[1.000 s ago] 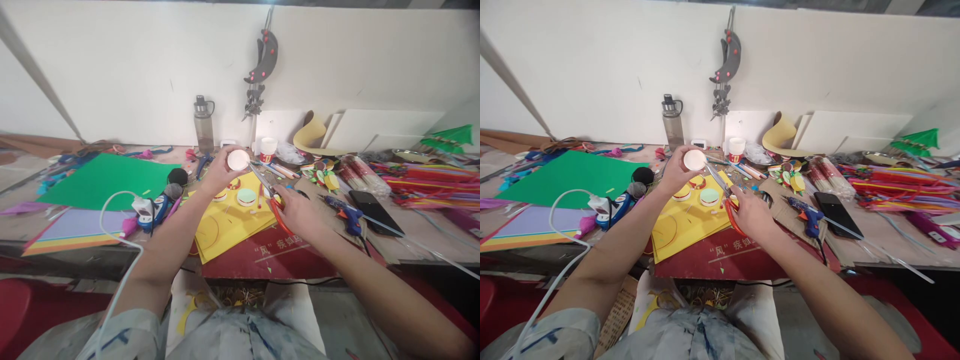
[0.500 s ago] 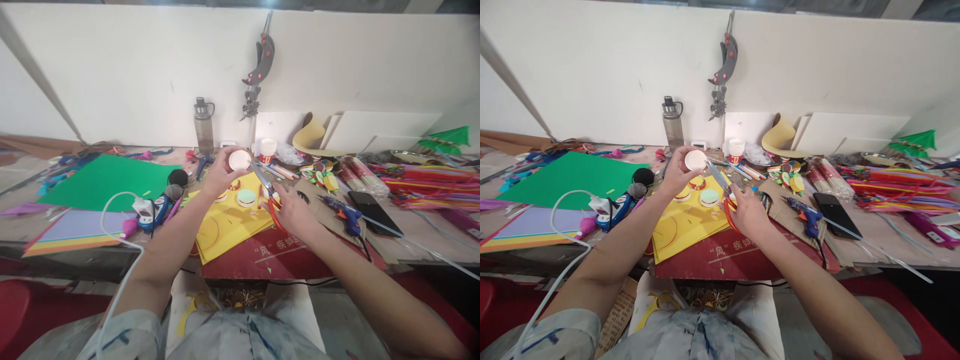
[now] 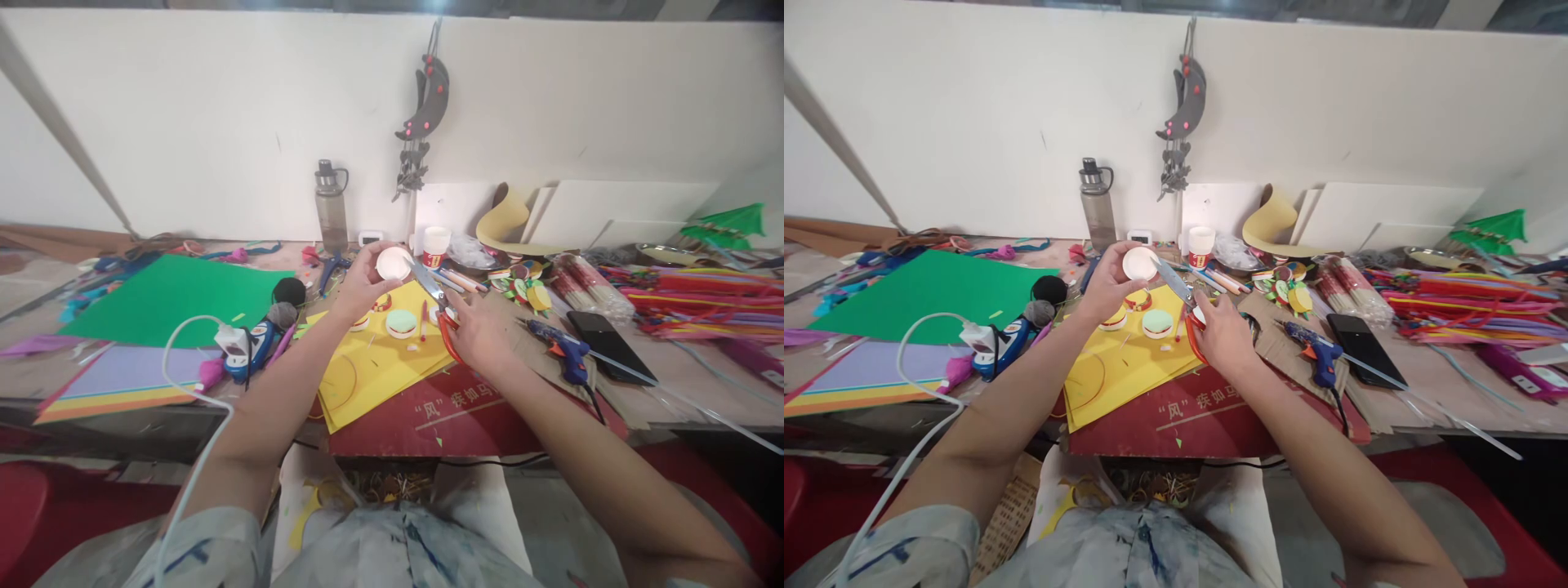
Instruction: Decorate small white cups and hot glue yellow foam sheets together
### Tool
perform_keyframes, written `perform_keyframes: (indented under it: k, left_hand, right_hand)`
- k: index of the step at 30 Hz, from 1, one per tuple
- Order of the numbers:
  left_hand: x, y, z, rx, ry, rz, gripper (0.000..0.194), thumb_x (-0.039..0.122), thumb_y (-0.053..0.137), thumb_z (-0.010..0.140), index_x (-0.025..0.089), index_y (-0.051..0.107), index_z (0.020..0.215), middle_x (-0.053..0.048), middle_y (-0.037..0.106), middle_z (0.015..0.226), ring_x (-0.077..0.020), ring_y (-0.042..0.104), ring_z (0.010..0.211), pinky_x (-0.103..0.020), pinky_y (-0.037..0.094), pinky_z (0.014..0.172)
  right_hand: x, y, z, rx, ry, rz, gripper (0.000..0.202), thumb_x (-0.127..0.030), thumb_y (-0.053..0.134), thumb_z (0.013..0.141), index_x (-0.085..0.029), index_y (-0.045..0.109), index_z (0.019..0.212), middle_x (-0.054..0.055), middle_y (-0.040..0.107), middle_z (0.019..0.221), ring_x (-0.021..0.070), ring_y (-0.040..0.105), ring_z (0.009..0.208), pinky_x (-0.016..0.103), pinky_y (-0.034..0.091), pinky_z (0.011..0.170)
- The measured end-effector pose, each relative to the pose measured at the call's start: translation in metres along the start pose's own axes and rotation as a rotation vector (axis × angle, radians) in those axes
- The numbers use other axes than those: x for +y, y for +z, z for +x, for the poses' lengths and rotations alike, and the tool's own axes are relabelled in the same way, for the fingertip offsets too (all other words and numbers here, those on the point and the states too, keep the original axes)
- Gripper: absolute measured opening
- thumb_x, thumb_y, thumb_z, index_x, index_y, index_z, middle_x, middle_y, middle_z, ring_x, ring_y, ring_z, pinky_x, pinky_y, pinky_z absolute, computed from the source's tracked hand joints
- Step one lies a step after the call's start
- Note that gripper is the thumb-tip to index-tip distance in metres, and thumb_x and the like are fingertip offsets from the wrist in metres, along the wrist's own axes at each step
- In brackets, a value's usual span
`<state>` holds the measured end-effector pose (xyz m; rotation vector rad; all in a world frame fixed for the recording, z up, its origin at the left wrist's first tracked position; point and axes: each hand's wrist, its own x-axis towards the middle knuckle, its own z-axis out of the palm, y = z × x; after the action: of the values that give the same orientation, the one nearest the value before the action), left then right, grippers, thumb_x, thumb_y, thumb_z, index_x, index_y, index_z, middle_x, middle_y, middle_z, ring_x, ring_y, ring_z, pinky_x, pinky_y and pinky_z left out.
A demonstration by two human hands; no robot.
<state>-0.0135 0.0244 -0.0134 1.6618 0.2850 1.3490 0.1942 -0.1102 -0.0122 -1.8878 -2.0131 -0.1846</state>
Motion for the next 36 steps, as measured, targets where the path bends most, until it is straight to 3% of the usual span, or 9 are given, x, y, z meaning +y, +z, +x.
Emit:
perform_keyframes:
  k: [12,20,30,36]
  left_hand:
    - [-0.012,0.000,0.002,0.083,0.072,0.071,0.074,0.041,0.099,0.060,0.023,0.056,0.117,-0.007,0.068,0.121,-0.0221,0.068,0.110,-0.036,0.057,0.093]
    - [-0.010,0.004,0.000,0.139,-0.012,0.033,0.078,0.040,0.101,0.054,0.022,0.056,0.114,-0.006,0.069,0.119,-0.0225,0.069,0.107,-0.038,0.058,0.093]
    - [-0.009,0.005,-0.001,0.125,-0.014,0.001,0.075,0.032,0.100,0.055,0.022,0.054,0.113,-0.008,0.071,0.121,-0.0232,0.069,0.109,-0.040,0.058,0.094]
    - [-0.010,0.005,-0.001,0.119,-0.017,-0.003,0.077,0.034,0.100,0.055,0.023,0.052,0.114,-0.010,0.071,0.127,-0.0246,0.069,0.113,-0.041,0.057,0.096]
  right_hand:
    - [0.000,-0.003,0.006,-0.038,-0.012,-0.024,0.052,-0.022,0.050,0.097,-0.017,0.054,0.148,0.019,0.068,0.123,0.0295,0.065,0.111,0.037,0.053,0.089]
    - [-0.001,-0.009,0.008,-0.055,-0.025,-0.088,0.051,-0.017,0.047,0.096,-0.017,0.057,0.146,0.016,0.071,0.123,0.0291,0.066,0.112,0.038,0.052,0.093]
    - [0.000,-0.011,0.008,-0.056,-0.012,-0.093,0.049,-0.023,0.043,0.101,-0.016,0.056,0.148,0.017,0.071,0.122,0.0303,0.067,0.110,0.038,0.051,0.090]
    - [-0.001,-0.014,0.007,-0.054,-0.006,-0.106,0.051,-0.021,0.046,0.098,-0.017,0.056,0.148,0.017,0.071,0.123,0.0302,0.066,0.110,0.037,0.051,0.089]
